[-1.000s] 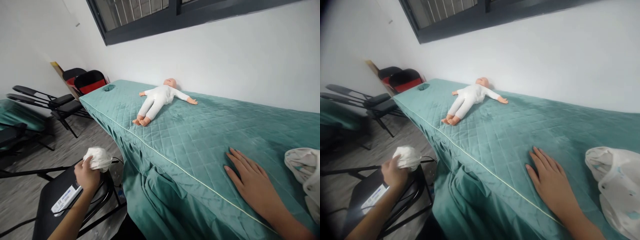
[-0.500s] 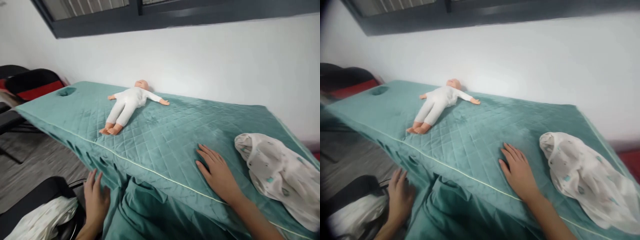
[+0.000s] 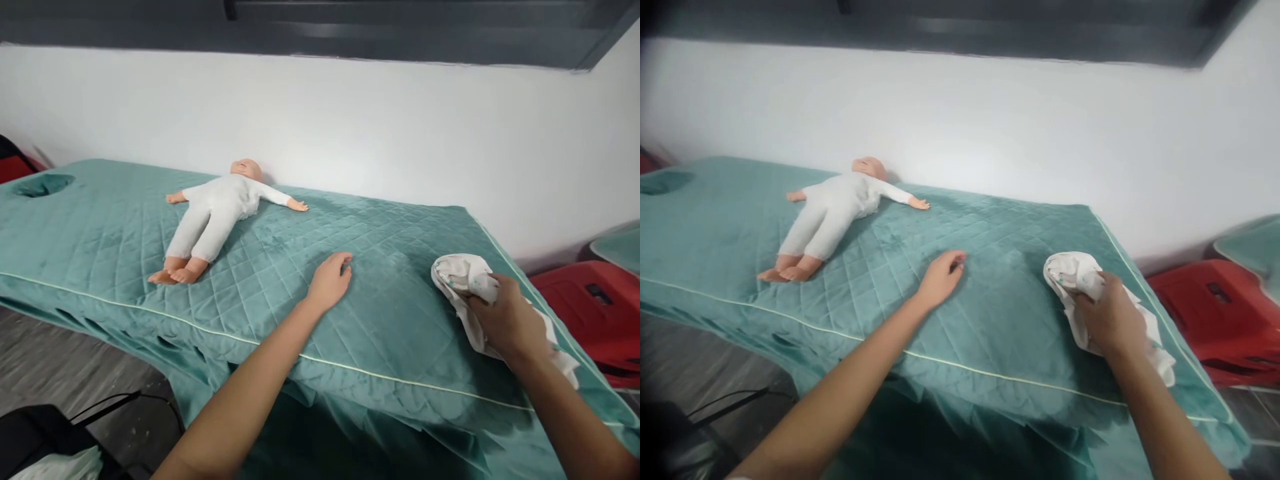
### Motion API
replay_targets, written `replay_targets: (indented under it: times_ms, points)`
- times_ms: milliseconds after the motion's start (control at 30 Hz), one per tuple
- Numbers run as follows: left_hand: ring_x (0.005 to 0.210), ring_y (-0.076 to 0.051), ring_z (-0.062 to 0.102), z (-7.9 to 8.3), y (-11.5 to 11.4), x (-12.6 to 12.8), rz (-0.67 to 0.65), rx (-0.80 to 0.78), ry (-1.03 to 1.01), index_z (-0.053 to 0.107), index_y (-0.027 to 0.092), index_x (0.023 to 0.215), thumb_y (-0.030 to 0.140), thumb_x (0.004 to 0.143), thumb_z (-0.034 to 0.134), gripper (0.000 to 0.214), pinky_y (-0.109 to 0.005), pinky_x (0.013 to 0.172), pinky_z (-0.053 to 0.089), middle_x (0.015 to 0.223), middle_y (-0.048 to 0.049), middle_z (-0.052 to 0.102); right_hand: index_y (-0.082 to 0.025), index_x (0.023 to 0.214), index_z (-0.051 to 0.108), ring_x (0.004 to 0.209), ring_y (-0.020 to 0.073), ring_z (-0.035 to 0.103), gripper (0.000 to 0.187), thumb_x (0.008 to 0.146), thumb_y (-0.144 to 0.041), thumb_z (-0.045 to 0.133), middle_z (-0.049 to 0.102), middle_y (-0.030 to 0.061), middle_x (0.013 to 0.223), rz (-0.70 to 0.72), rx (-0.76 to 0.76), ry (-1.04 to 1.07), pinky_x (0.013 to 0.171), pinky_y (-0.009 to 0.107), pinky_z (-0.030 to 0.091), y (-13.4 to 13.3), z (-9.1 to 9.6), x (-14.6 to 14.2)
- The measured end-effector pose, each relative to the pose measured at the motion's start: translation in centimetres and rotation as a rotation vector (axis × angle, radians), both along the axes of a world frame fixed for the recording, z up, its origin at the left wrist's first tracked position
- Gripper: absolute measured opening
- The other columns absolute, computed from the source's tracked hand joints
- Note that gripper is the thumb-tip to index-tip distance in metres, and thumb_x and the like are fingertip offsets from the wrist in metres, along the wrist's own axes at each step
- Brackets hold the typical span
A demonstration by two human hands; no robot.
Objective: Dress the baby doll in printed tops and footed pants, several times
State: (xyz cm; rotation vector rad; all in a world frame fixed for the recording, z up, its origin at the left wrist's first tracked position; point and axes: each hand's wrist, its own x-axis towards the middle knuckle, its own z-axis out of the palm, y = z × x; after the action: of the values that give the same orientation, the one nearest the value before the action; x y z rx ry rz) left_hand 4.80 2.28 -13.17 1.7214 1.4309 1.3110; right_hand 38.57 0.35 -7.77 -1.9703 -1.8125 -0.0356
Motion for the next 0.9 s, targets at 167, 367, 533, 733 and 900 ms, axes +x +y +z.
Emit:
replay_targets:
  times_ms: [167, 367, 533, 733, 900]
  points:
    - [0.106, -0.025, 0.070, 0.8, -0.3, 0.1, -0.211, -0.078, -0.258, 0.069, 0.021, 0.121, 0.036, 0.087, 0.071, 0.037, -0.043, 0.103, 0.051, 0.123, -0.0113, 0.074, -0.022, 0.134, 0.057, 0.107, 0.0429, 0.067, 0.052, 0.086, -0.042, 0.058, 0.071, 0.0184, 0.117, 0.061, -0.027, 0.188, 0.091, 0.055, 0.051, 0.3, 2.0, -6.3]
    - [0.124, -0.027, 0.065, 1.1, -1.6, -1.1, -0.332, -0.122, -0.897, 0.065, 0.021, 0.131, 0.035, 0.075, 0.084, 0.061, -0.040, 0.111, 0.046, 0.137, -0.0104, 0.068, -0.025, 0.129, 0.060, 0.123, 0.0305, 0.060, 0.046, 0.085, -0.032, 0.057, 0.065, 0.0091, 0.135, 0.531, 0.062, 0.470, 0.111, 0.050, 0.043, 1.4, 2.5, -17.7]
    - [0.114, -0.026, 0.069, 0.1, -0.8, -1.2, -0.067, -0.090, -1.070, 0.069, 0.019, 0.124, 0.034, 0.066, 0.089, 0.063, -0.038, 0.103, 0.051, 0.124, -0.0087, 0.074, -0.025, 0.124, 0.068, 0.114, 0.0296, 0.065, 0.041, 0.085, -0.034, 0.061, 0.070, 0.0052, 0.127, 0.637, -0.183, 0.519, 0.106, 0.051, 0.048, 5.6, 3.0, -17.7]
    - [0.111, -0.026, 0.069, 0.1, -0.6, -1.2, -0.094, -0.134, -1.011, 0.075, 0.018, 0.113, 0.042, 0.073, 0.085, 0.048, -0.037, 0.103, 0.050, 0.115, -0.0064, 0.077, -0.024, 0.124, 0.068, 0.120, 0.0311, 0.062, 0.038, 0.087, -0.035, 0.063, 0.068, 0.0088, 0.132, 0.521, 0.098, 0.357, 0.108, 0.051, 0.046, 7.0, 5.0, -15.3]
    - [0.119, -0.032, 0.068, 0.9, -1.2, -1.3, -0.228, -0.212, -1.136, 0.076, 0.015, 0.109, 0.050, 0.076, 0.081, 0.048, -0.044, 0.108, 0.049, 0.111, -0.0098, 0.079, -0.022, 0.131, 0.059, 0.124, 0.0345, 0.058, 0.058, 0.081, -0.046, 0.075, 0.065, 0.0127, 0.132, 0.718, -0.020, 0.287, 0.109, 0.052, 0.044, 3.4, 2.4, -19.2]
